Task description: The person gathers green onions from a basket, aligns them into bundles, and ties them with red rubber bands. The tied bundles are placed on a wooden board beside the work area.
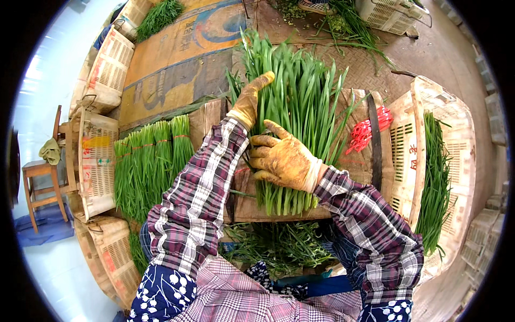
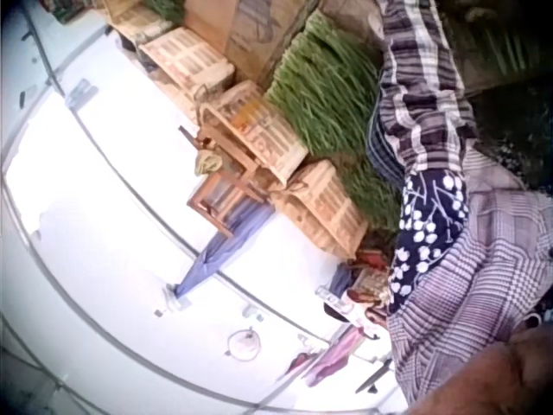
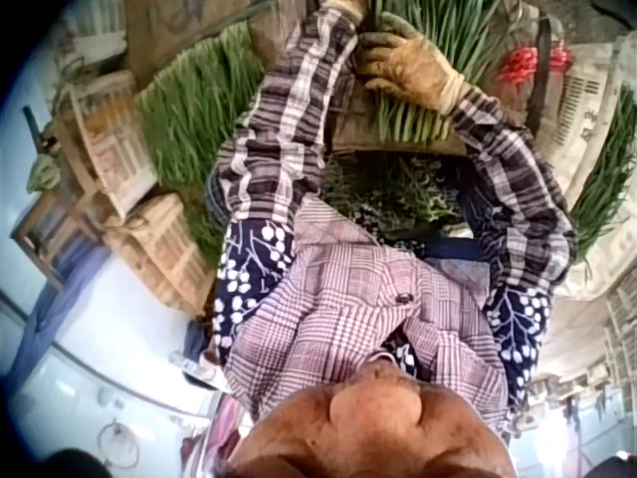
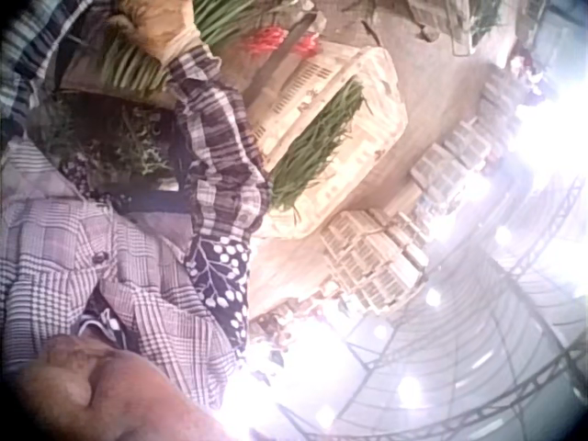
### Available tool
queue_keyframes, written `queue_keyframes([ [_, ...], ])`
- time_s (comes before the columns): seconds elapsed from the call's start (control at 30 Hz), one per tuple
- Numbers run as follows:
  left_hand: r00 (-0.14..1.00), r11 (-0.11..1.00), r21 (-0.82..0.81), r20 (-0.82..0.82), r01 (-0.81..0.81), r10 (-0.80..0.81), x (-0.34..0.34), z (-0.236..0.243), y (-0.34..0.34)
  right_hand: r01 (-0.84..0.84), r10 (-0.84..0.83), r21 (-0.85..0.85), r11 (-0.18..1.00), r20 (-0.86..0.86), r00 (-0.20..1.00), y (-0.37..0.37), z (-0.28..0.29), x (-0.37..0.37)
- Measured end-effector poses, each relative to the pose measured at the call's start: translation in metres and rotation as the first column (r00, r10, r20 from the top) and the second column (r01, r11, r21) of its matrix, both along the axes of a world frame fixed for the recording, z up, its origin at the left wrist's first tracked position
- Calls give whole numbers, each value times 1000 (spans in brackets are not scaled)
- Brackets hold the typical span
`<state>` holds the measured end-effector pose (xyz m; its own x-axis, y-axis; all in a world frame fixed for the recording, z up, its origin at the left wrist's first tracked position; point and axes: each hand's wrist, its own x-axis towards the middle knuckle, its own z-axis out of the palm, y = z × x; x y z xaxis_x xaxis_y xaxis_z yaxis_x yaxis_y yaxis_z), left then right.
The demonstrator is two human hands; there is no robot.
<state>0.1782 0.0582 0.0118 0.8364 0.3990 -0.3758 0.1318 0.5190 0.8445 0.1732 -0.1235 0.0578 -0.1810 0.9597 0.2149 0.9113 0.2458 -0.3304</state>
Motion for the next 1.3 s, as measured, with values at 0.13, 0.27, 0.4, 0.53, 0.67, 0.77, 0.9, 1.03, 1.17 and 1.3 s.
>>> queue_keyframes([
  [0.13, 997, 898, 438, -47, -40, 68, -2, 33, 16, 38, -30, 101, 994, -81, 996, -8, -8, 5],
  [0.27, 966, 372, 911, 87, -177, 245, -41, 59, 47, 42, -28, 129, 991, -106, 994, -9, -20, 9],
  [0.4, 999, 531, 847, -46, 27, 21, -126, 96, 14, 34, -15, 115, 993, -156, 988, -12, -25, 10],
  [0.53, 929, 66, 928, -360, 366, -92, -204, 63, -41, 36, -25, 68, 997, -146, 989, -12, -19, 10],
  [0.67, 705, -281, 677, -709, 680, 0, -216, 40, -78, 36, -38, -14, 999, -129, 991, -13, -11, 11],
  [0.77, 680, -434, 600, -732, 672, 42, -227, 13, -87, 41, -45, -41, 998, -129, 991, -13, -11, 11],
  [0.9, 689, -313, 660, -725, 683, -25, -243, 24, -98, 67, -67, -83, 994, 4, 998, -13, -10, 8],
  [1.03, 727, -180, 723, -685, 667, -55, -246, 40, -111, 66, -11, -177, 982, 293, 956, -5, -7, -4],
  [1.17, 719, -85, 728, -685, 680, -121, -259, 39, -119, 74, 46, -322, 944, 349, 936, -4, 9, -10],
  [1.3, 579, -137, 626, -769, 767, -270, -276, 22, -130, 110, -10, -346, 932, 277, 961, -6, -3, -5],
])
